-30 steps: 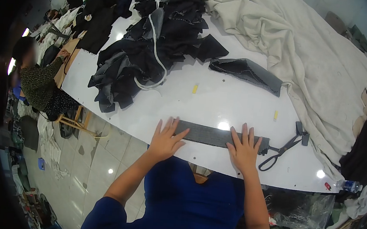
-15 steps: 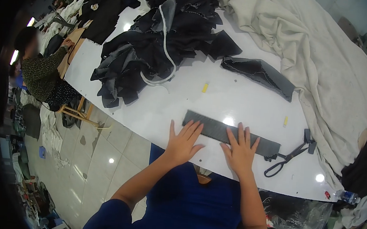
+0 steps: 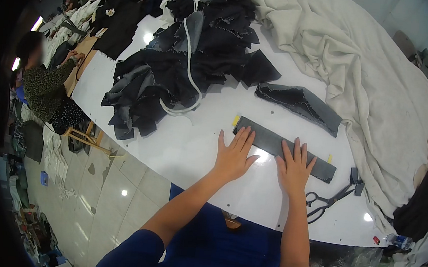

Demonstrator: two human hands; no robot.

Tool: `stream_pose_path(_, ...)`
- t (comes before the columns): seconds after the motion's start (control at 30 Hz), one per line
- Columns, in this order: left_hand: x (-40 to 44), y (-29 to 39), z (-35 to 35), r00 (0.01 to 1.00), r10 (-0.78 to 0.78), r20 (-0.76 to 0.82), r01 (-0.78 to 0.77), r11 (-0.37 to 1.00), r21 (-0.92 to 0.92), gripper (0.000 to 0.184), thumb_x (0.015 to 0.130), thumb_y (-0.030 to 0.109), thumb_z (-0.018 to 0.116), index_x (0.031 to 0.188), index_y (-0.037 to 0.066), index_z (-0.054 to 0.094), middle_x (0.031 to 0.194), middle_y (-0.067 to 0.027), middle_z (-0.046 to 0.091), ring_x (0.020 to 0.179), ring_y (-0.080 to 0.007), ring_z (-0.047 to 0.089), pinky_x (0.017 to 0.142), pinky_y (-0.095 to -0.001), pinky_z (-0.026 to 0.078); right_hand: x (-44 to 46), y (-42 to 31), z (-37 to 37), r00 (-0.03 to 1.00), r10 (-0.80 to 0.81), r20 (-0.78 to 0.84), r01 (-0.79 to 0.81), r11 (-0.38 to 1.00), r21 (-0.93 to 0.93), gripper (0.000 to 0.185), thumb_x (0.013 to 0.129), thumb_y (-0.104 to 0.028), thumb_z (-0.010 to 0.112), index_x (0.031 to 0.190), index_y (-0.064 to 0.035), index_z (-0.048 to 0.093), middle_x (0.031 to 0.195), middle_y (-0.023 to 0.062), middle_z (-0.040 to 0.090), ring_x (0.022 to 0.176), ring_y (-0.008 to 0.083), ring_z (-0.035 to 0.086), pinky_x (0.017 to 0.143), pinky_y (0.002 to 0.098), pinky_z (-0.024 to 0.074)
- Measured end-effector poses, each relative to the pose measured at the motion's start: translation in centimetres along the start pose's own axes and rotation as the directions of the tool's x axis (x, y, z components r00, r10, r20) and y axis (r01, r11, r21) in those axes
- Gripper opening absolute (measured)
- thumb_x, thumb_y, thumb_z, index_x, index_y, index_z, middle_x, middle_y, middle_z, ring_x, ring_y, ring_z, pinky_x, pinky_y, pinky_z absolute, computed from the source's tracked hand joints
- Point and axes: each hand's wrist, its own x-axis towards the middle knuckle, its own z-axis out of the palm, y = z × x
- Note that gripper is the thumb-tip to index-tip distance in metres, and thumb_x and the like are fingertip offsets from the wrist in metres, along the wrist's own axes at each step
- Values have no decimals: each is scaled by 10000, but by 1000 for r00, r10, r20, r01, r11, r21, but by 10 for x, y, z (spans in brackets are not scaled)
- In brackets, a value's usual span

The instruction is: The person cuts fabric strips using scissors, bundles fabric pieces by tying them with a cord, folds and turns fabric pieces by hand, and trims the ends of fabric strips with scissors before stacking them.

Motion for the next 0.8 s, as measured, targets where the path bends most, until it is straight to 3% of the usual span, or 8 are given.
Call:
stream_pose_path(0.07,0,1,1,1000,-7,-9,8,1000,1,619,921,464,568,1376,52,494,1462,-99,446,1362,-193,403,1065,-679,198,1,-2,-3,1000,18,24,-18,1000,-9,504,976,-411,493,1461,-281,453,1596,65,276,1473,319,223,1136,657,41)
stream_pose_path(0.17,3,1,2,1000,-16,-25,17,999,31,606,921,467,568,1369,64,503,1457,-93,459,1353,-187,415,995,-610,281,1,1,2,1000,-12,-26,13,999,47,501,943,-384,537,1426,-256,504,1569,99,321,1454,339,253,1125,680,56)
stream_pose_path(0.27,4,5,5,993,-111,41,114,989,-90,594,932,417,557,1409,79,455,1496,-99,416,1371,-191,398,919,-542,313,6,2,0,1000,-22,-20,23,999,41,496,949,-410,531,1426,-275,500,1562,100,333,1450,343,260,1111,700,53)
stream_pose_path(0.43,7,4,7,992,-88,-85,95,992,78,565,914,457,584,1325,71,538,1417,-90,504,1306,-167,457,822,-451,305,16,3,4,996,-64,-55,66,997,39,491,951,-431,528,1421,-293,500,1540,99,367,1435,338,291,1100,715,60)
stream_pose_path(0.67,12,-2,11,995,-63,-76,66,997,41,555,926,418,571,1349,63,521,1410,-89,503,1308,-178,445,858,-471,314,13,2,7,989,-78,-124,82,996,32,501,930,-427,559,1410,-294,514,1527,95,389,1425,336,311,1105,709,73)
stream_pose_path(0.8,11,-1,10,996,-24,-86,34,992,122,605,913,482,564,1343,59,521,1420,-103,500,1323,-180,436,891,-438,296,10,0,2,994,-45,-99,50,998,50,491,931,-411,560,1405,-290,521,1532,84,385,1431,330,304,1112,697,63)
